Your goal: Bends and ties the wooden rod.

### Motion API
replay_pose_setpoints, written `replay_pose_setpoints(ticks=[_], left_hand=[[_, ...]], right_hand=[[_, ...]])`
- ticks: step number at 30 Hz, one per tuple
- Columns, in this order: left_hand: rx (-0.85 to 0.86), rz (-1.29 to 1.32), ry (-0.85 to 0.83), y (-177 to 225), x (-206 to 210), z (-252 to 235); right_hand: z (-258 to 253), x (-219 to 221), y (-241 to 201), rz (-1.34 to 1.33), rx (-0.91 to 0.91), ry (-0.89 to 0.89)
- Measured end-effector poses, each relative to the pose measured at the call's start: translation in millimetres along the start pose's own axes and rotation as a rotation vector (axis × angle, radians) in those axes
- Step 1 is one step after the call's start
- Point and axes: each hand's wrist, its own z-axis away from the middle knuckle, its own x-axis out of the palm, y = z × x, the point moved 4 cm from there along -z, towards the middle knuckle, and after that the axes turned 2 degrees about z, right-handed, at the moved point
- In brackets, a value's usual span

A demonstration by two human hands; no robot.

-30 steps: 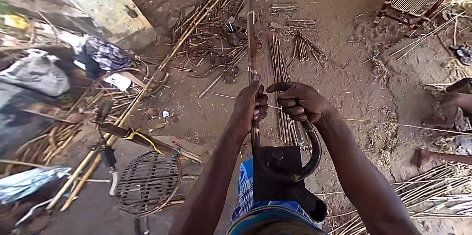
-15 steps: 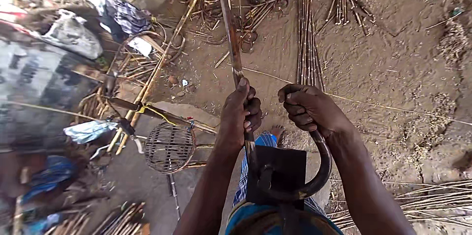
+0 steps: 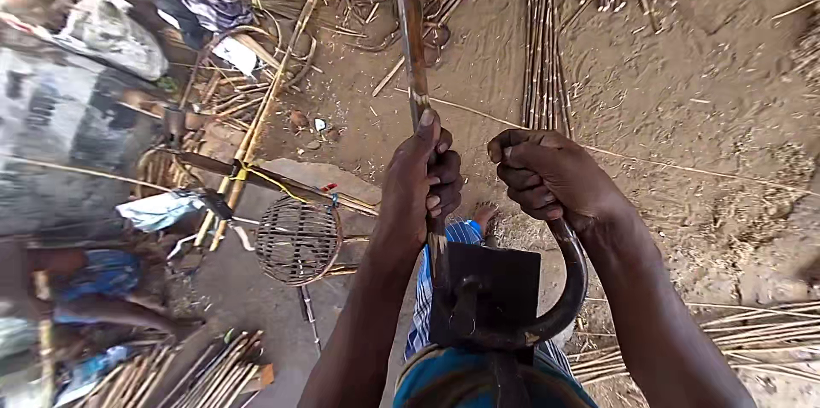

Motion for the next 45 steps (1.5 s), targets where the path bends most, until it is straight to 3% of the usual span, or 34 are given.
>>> replay_pose_setpoints(ticks=[10, 16, 21, 26, 28, 32, 35, 42, 45], left_hand=[[0.019, -0.029, 0.014, 2, 1, 2], [-0.024, 0.109, 0.049, -3, -3, 5], [0.040, 0.072, 0.048, -3, -8, 11], [0.051, 0.036, 0.076, -8, -3, 18], [0.033, 0.055, 0.061, -4, -4, 16], [-0.057, 0.103, 0.057, -2, -3, 6], [-0.123, 0.018, 0.025, 7, 0, -4], [-0.244, -0.198, -0.190, -12, 23, -36], [-0.219, -0.195, -0.181, -15, 26, -35]], right_hand=[[41, -12, 5, 0.010, -0.151, 0.277], [2, 1, -7, 0.108, 0.162, 0.023], [5, -9, -1, 0.041, 0.013, 0.032], [57, -17, 3, 0.084, -0.148, 0.301], [51, -16, 2, 0.074, -0.130, 0.318], [12, -9, -5, 0.028, 0.063, 0.131], [13, -3, -7, -0.009, 0.084, 0.107], [57, -17, 13, -0.078, -0.151, 0.390], [85, -17, 18, -0.068, -0.277, 0.462]])
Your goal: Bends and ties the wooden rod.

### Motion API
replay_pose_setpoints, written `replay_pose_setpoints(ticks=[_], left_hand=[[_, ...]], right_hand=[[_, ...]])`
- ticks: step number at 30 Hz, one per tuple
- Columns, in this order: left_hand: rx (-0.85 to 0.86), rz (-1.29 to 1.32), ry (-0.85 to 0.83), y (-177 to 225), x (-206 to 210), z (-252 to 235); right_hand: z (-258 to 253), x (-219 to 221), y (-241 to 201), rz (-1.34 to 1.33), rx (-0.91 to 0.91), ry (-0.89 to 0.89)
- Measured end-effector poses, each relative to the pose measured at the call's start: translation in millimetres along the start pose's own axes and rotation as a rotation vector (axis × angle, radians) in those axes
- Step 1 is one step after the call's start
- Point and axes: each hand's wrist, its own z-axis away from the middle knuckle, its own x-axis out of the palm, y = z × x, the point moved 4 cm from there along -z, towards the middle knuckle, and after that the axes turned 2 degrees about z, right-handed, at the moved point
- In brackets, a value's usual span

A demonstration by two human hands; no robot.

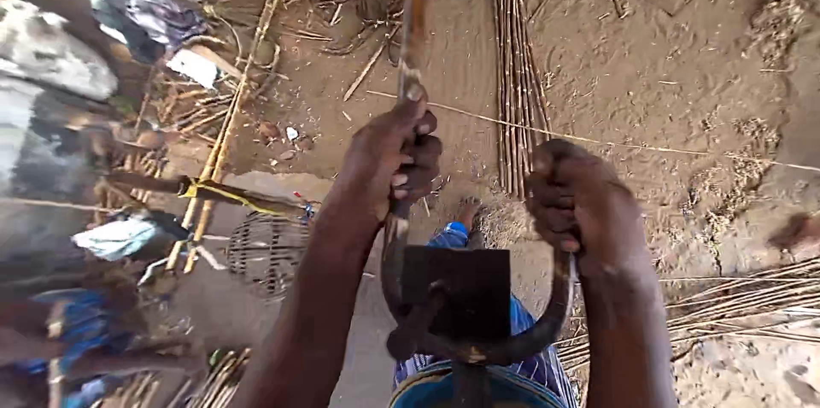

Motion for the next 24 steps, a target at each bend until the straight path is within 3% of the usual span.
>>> replay_pose_setpoints(ticks=[3, 8, 12, 15, 21, 24], left_hand=[[-0.005, 0.025, 0.014, 4, -2, 11], [-0.031, 0.061, -0.047, 18, 9, 3], [-0.022, 0.071, -0.127, 39, -4, 1], [-0.067, 0.023, -0.200, 46, 5, -11], [-0.183, -0.151, -0.357, 12, 37, -42], [-0.221, -0.180, -0.333, 9, 37, -42]], right_hand=[[6, 7, 4, -0.021, -0.024, 0.037], [-19, 14, -10, -0.016, 0.092, -0.177], [-18, 23, -18, -0.216, 0.082, -0.188], [-10, 35, -13, -0.374, 0.062, -0.292], [17, 13, 0, -0.452, -0.010, -0.089], [24, 16, 0, -0.418, 0.013, 0.041]])
